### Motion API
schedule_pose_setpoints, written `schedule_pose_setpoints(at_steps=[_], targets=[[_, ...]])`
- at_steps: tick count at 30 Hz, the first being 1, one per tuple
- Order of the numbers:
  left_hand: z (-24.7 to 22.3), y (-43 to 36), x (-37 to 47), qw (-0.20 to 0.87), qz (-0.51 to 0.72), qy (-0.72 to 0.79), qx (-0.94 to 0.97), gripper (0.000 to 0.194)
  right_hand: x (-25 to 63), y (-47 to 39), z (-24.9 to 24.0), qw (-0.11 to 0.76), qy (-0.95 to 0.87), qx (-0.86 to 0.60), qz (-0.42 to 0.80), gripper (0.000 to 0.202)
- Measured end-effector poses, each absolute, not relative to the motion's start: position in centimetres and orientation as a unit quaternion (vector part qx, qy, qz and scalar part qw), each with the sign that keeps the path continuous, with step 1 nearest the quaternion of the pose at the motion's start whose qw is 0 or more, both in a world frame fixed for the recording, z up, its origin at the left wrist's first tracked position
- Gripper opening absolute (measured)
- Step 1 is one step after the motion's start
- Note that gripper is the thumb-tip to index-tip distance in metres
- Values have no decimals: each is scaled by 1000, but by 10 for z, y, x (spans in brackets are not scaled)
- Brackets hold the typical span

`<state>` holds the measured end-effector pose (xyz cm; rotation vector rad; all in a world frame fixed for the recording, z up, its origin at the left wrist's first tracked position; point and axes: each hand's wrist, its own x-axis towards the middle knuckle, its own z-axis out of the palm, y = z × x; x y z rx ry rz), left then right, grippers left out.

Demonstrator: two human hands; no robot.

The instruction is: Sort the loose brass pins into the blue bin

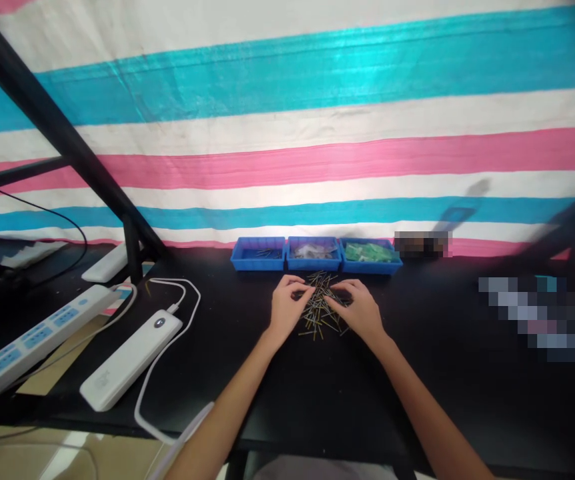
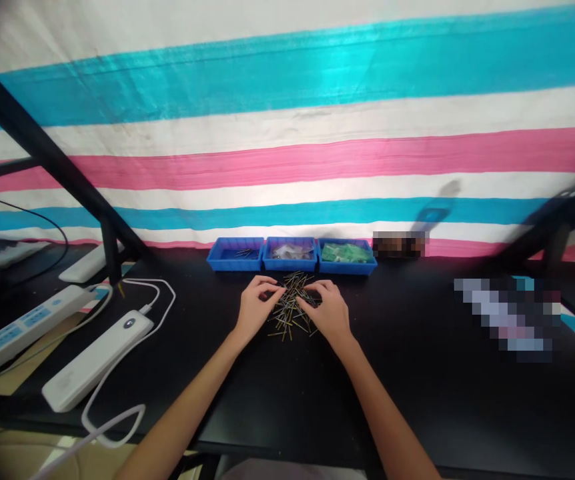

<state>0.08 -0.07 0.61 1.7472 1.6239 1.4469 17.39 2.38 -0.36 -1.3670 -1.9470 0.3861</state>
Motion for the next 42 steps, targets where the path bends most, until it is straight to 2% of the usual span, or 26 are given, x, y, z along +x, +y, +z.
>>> schedule_pose_setpoints(at_steps=[5, 11, 19, 23, 32, 34, 37, 42], targets=[[5, -9, 7, 111, 418, 610, 664, 24, 177, 26, -7, 299, -775, -542, 130, 40], [3, -11, 7, 101, 361, 654, 657, 16, 176, 26, -7, 272, -784, -536, 151, 29], [-5, -8, 9, 195, 390, 624, 648, 13, 174, 24, -7, 282, -786, -523, 172, 17], [-8, -7, 10, 209, 423, 607, 640, 13, 174, 25, -6, 292, -787, -516, 169, 14], [1, -7, 13, 256, 483, 579, 605, 22, 175, 24, -1, 347, -744, -540, 183, 17], [3, -8, 14, 265, 489, 572, 603, 21, 173, 24, 0, 374, -727, -533, 218, 20], [5, -9, 16, 273, 495, 565, 601, 20, 169, 23, 2, 420, -676, -506, 333, 26], [6, -11, 19, 307, 500, 536, 607, 22, 164, 23, 7, 442, -618, -425, 493, 27]])
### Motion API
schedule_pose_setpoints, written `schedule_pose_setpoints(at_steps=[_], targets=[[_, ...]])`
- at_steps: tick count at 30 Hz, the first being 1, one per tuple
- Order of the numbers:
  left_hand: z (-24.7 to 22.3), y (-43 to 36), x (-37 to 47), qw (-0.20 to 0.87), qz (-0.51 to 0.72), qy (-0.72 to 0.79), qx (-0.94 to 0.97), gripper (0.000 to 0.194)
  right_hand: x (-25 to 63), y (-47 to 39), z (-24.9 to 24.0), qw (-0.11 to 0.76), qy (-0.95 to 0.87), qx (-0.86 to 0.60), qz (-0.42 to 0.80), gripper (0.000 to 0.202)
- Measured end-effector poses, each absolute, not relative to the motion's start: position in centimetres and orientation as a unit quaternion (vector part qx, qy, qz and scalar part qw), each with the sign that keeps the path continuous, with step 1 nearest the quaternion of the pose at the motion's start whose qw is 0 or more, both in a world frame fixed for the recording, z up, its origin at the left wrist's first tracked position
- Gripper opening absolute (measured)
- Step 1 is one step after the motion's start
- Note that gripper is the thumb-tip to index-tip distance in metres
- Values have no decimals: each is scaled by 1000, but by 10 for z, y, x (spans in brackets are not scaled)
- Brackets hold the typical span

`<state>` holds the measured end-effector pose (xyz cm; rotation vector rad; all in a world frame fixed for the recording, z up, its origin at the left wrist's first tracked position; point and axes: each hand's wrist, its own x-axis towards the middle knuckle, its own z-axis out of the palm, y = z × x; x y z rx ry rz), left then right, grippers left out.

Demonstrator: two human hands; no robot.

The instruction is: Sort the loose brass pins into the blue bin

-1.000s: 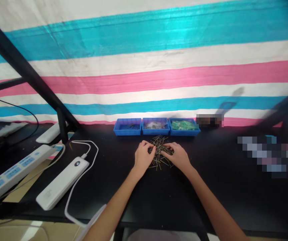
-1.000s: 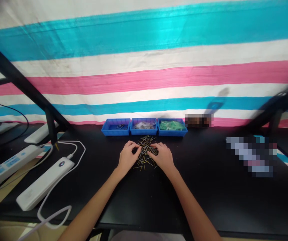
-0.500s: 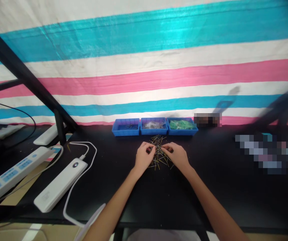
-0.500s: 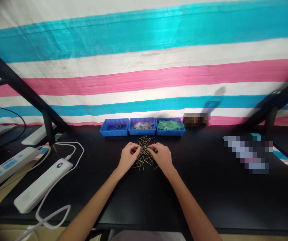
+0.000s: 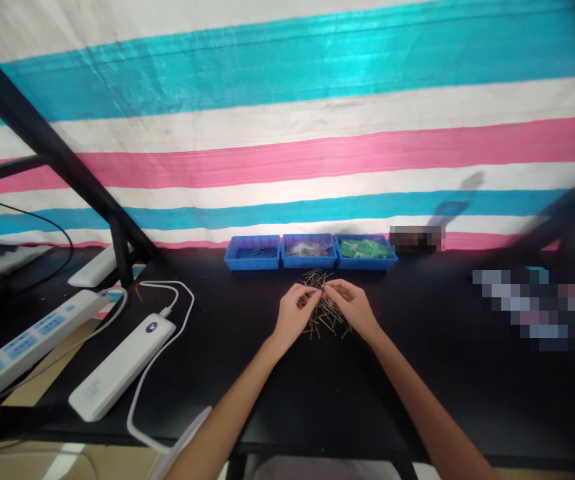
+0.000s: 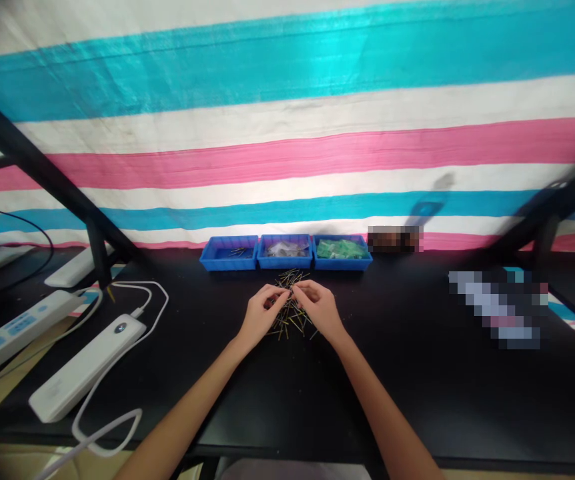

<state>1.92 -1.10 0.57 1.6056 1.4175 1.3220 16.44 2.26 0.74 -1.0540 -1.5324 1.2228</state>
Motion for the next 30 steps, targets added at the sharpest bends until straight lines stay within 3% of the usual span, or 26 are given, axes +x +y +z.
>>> schedule_pose_setpoints(at_steps=[14, 23, 30], targets=[[8, -12, 21, 377, 539, 499, 565, 18, 164, 19, 17, 429, -586, -418, 545, 28], [13, -11, 20, 342, 564, 488, 572, 12, 165, 19, 16, 431, -579, -393, 570, 28], [9, -9, 16, 383, 581, 500, 515, 17, 162, 17, 17, 402, -573, -394, 595, 41]])
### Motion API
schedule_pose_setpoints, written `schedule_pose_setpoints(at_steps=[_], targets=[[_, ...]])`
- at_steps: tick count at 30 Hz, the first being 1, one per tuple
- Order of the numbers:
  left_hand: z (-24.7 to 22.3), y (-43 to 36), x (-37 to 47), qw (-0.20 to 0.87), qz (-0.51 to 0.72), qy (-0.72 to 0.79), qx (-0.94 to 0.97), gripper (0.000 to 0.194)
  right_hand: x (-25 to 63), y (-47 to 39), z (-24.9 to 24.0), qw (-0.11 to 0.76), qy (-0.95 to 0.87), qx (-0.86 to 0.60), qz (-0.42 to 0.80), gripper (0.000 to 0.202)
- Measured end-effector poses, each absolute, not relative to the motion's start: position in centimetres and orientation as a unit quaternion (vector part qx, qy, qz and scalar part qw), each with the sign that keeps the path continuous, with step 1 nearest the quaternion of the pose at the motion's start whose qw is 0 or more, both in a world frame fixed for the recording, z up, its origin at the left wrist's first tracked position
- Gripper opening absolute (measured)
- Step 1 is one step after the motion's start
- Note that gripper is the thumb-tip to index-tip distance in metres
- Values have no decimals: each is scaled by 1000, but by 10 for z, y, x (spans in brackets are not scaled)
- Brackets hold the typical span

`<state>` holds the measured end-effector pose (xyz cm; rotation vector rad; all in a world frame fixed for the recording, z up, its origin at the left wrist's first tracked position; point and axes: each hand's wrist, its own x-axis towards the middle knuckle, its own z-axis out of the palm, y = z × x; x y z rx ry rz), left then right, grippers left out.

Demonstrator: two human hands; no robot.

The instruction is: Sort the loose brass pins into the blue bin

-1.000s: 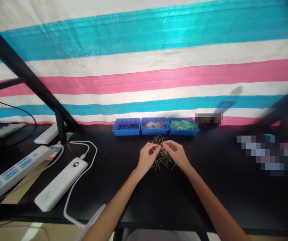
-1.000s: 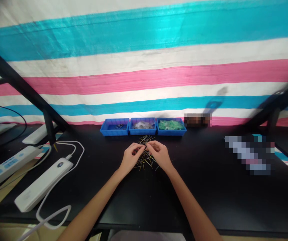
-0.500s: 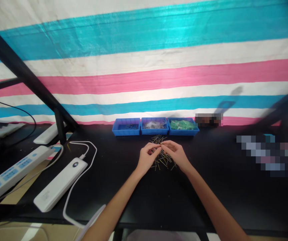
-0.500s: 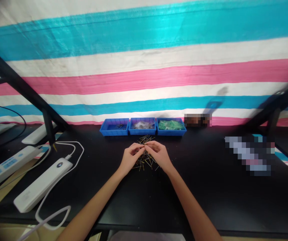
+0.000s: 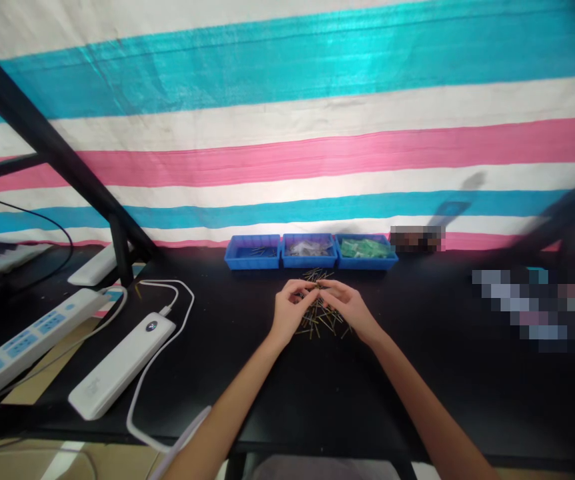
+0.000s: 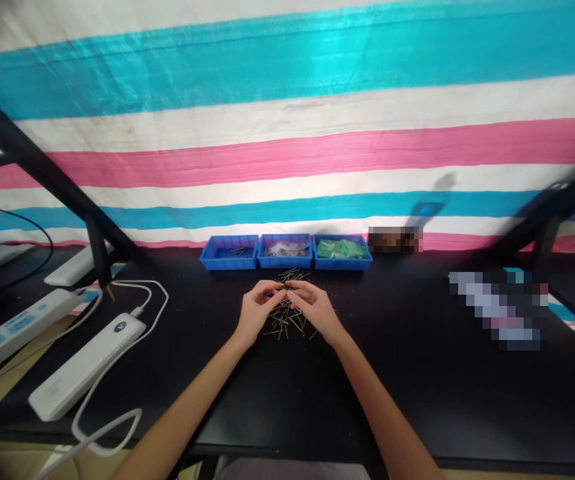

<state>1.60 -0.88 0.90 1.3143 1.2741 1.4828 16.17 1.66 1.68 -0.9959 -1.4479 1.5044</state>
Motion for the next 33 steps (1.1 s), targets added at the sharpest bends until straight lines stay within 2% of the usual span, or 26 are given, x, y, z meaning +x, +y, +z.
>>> schedule_pose_setpoints(at_steps=[9, 18, 26, 33], targets=[[0, -9, 22, 465, 586, 496, 440, 25, 158, 14, 10, 383, -609, -370, 588, 27], [6, -8, 20, 471, 590, 482, 445, 21, 161, 15, 10, 381, -614, -362, 589, 25], [8, -8, 15, 363, 560, 511, 541, 16, 160, 17, 4, 378, -625, -356, 583, 25], [8, -6, 11, 364, 579, 504, 528, 17, 164, 20, 7, 413, -612, -394, 547, 28]])
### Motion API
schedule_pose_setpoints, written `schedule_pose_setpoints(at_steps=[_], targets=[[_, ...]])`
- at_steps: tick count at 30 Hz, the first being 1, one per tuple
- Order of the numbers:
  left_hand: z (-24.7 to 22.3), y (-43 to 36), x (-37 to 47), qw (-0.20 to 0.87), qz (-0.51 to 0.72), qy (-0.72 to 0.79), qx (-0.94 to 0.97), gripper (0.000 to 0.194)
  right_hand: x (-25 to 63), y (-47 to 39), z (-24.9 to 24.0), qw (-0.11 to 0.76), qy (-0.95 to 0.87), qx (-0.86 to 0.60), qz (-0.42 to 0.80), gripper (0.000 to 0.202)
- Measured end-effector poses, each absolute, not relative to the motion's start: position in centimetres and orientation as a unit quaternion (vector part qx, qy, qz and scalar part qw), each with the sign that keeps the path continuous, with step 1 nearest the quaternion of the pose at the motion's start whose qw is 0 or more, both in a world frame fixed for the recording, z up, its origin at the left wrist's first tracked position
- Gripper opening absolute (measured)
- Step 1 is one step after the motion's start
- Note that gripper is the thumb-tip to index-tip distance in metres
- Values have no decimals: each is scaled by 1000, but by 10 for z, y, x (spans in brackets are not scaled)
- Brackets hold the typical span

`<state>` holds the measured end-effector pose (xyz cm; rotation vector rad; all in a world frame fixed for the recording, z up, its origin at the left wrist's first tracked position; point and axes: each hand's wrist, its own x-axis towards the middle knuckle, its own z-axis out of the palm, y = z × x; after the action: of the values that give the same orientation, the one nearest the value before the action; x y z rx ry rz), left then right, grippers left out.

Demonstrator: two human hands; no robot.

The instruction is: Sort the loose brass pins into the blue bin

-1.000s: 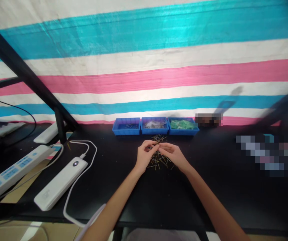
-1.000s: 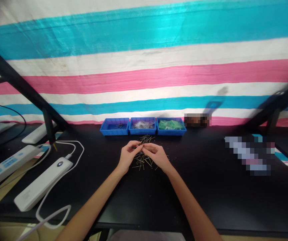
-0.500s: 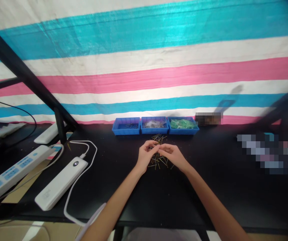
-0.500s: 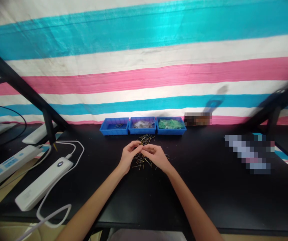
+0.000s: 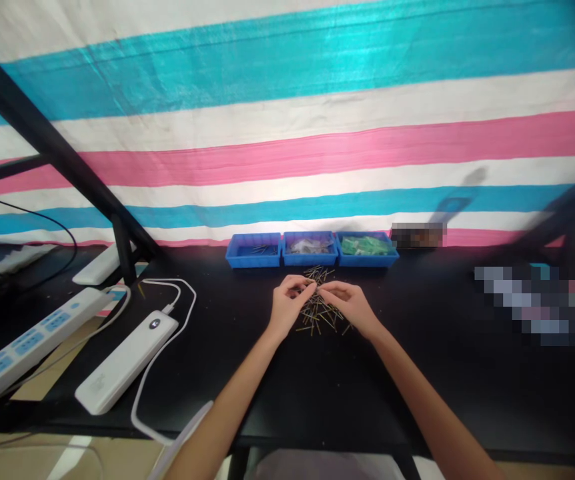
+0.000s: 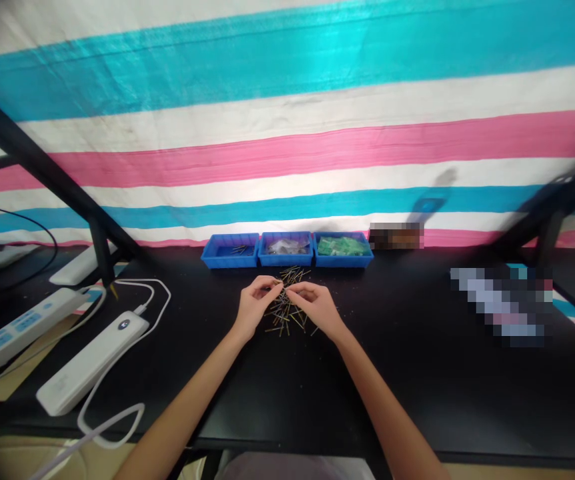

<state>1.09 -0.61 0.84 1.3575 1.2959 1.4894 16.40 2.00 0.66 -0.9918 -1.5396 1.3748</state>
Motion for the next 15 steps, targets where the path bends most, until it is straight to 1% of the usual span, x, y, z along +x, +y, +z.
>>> schedule_pose_setpoints(at_steps=[3, 5, 10, 15], targets=[[9, -6, 8, 382, 553, 508, 539, 19, 165, 21, 9, 428, -602, -416, 531, 29], [9, -6, 6, 370, 527, 511, 569, 18, 165, 21, 9, 437, -603, -420, 519, 28], [10, -5, 1, 291, 478, 501, 661, 14, 165, 21, 4, 435, -655, -433, 441, 26], [7, 7, -12, 179, 526, 573, 602, 17, 168, 24, -1, 422, -684, -457, 382, 23]])
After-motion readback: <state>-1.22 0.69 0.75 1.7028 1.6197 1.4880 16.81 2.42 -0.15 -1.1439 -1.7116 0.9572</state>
